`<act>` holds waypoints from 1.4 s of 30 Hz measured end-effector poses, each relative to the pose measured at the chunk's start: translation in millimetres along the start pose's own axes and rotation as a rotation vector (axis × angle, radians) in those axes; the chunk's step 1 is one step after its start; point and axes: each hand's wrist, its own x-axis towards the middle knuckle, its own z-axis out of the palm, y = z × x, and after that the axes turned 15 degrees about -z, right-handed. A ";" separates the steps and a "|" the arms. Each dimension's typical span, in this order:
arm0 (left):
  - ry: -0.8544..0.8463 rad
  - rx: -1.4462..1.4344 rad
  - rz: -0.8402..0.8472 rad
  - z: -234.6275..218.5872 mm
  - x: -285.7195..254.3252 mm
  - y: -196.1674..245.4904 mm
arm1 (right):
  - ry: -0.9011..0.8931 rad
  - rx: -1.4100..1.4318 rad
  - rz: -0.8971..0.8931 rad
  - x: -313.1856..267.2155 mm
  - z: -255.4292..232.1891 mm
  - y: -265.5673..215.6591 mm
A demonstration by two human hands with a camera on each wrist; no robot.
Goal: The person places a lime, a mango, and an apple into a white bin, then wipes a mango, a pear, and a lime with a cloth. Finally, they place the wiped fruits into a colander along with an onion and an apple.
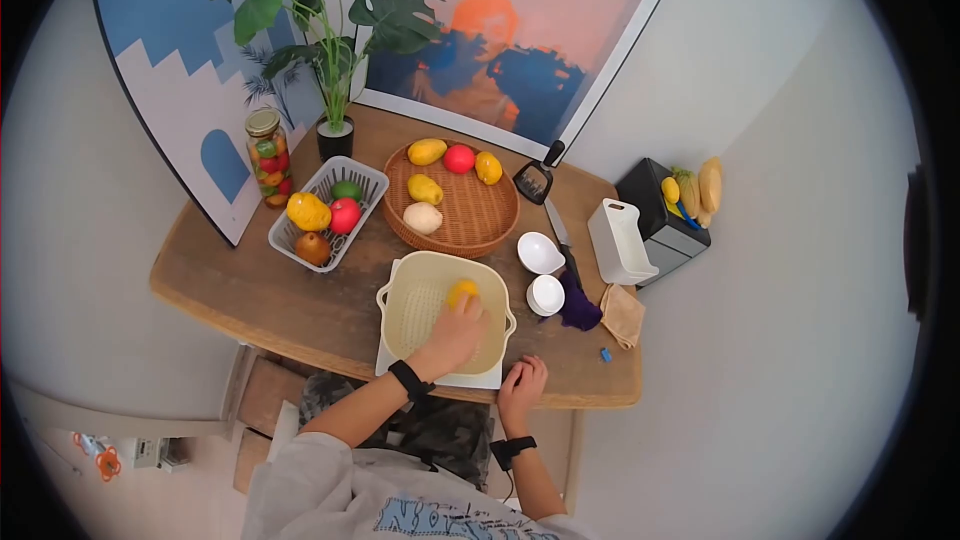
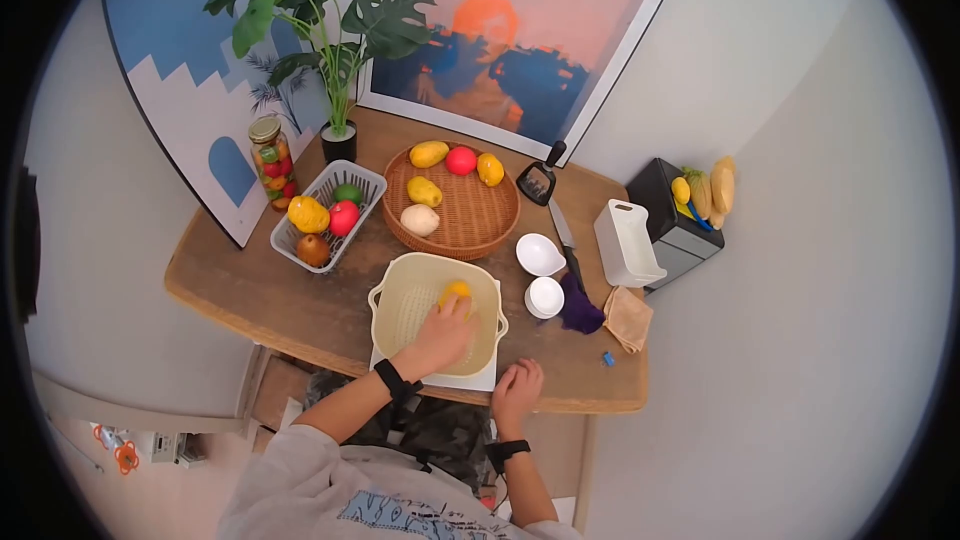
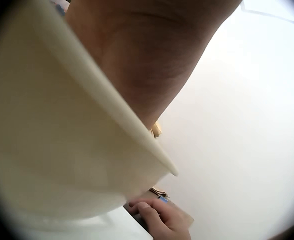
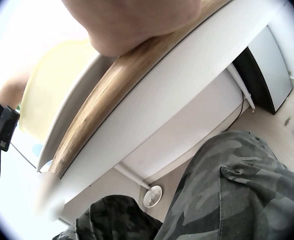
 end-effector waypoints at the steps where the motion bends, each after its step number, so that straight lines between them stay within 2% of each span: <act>1: -0.025 -0.008 -0.063 -2.7 4.7 -0.8 | 0.000 -0.001 0.002 0.3 -0.2 -0.7; 2: -0.050 -0.016 -0.124 -4.5 8.4 -1.1 | 0.002 -0.003 0.005 0.5 0.0 -1.0; 5: -0.029 0.131 -0.117 -9.5 11.0 -11.1 | 0.013 -0.005 0.009 1.1 -0.8 -1.6; 11: 0.019 0.234 -0.199 -17.6 7.8 -14.6 | 0.007 0.013 0.005 1.7 -0.8 -0.9; 14: -0.058 0.176 -0.280 -17.5 12.5 -21.1 | 0.013 0.026 0.004 2.5 -2.1 -1.3; 17: -0.059 0.022 -0.288 -23.0 8.3 -28.0 | 0.024 0.019 -0.012 2.8 0.2 0.3; 26: 0.039 -0.165 -0.320 -39.2 -11.3 -30.1 | 0.026 0.011 -0.009 -0.2 3.1 2.9; 29: 0.100 -0.254 -0.418 -63.3 -8.2 -38.6 | 0.025 0.013 -0.015 0.6 1.2 0.8; 32: 0.234 -0.325 -0.463 -95.5 -3.9 -54.8 | 0.023 0.023 -0.008 2.2 -1.4 -2.6; 36: 0.393 -0.379 -0.532 -130.0 28.5 -111.7 | -0.009 0.020 -0.008 4.5 -5.8 -3.4; 38: 0.489 -0.522 -0.579 -146.3 47.7 -135.6 | -0.005 0.032 0.001 4.8 -6.1 -3.9; 39: 0.602 -0.421 -0.519 -148.5 53.7 -145.0 | -0.003 0.040 0.005 3.7 -4.5 -3.4; 42: 0.601 -0.319 -0.525 -147.3 42.6 -139.5 | 0.020 0.062 -0.021 2.8 -0.9 1.0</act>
